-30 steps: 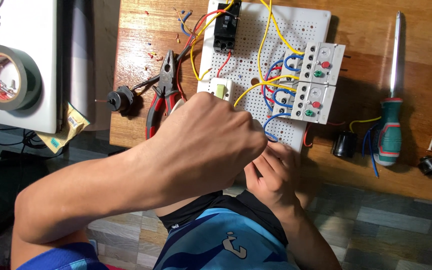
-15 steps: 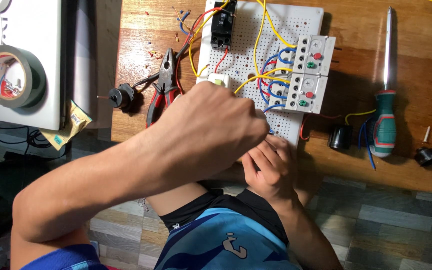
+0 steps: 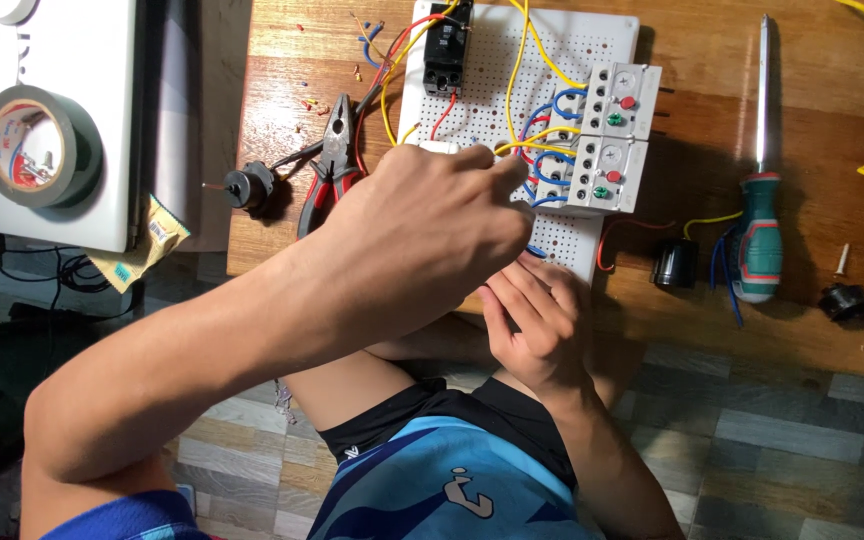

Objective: Connecting electrical wires to components on a testing board using pliers and a screwdriver.

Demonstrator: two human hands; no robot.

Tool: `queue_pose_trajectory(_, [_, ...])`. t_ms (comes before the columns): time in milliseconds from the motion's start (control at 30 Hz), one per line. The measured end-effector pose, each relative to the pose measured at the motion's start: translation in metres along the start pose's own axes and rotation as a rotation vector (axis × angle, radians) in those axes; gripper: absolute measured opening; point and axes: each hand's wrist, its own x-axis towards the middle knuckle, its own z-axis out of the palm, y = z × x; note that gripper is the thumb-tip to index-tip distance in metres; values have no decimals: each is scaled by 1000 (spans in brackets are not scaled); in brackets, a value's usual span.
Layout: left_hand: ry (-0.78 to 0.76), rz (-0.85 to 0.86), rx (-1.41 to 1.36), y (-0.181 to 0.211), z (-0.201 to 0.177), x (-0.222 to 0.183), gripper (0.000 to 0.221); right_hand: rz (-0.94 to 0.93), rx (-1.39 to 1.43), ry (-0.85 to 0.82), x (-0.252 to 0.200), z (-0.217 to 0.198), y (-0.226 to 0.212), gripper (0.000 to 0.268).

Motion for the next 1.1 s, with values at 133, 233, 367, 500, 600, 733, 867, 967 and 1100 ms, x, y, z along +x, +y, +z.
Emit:
queue_pose_trajectory(133, [20, -4, -109, 2, 4, 0, 17, -4, -15, -36, -5, 3, 4, 26])
queue_pose_trajectory(233, [-128, -71, -43, 5, 7, 0, 18, 3, -28, 7, 0, -1, -1, 21])
queue_pose_trajectory(367, [-96, -50, 73, 7, 9, -3, 19, 8, -22, -10, -2, 0, 0, 23])
queue_pose_trajectory(500, [-4, -3, -46, 3, 7, -3, 7, 5, -20, -30, -6, 4, 4, 23])
queue_pose_trajectory(600, [36, -19, -202, 4, 1, -5, 8, 9, -23, -13, -1, -1, -1, 24])
queue_pose_trajectory(733, [-67, -37, -141, 7, 9, -6, 13, 5, -22, -14, -5, 1, 2, 19])
queue_pose_trajectory(867, [-100, -59, 93, 7, 8, -6, 27, 8, -30, -27, -8, 3, 5, 22])
queue_pose_trajectory(967, [-45, -9, 45, 4, 7, -7, 21, 0, -39, -23, -4, 1, 2, 21])
queue_pose_trajectory(1100, [1, 5, -12, 5, 3, -7, 55, 8, -62, -3, -4, 1, 0, 21])
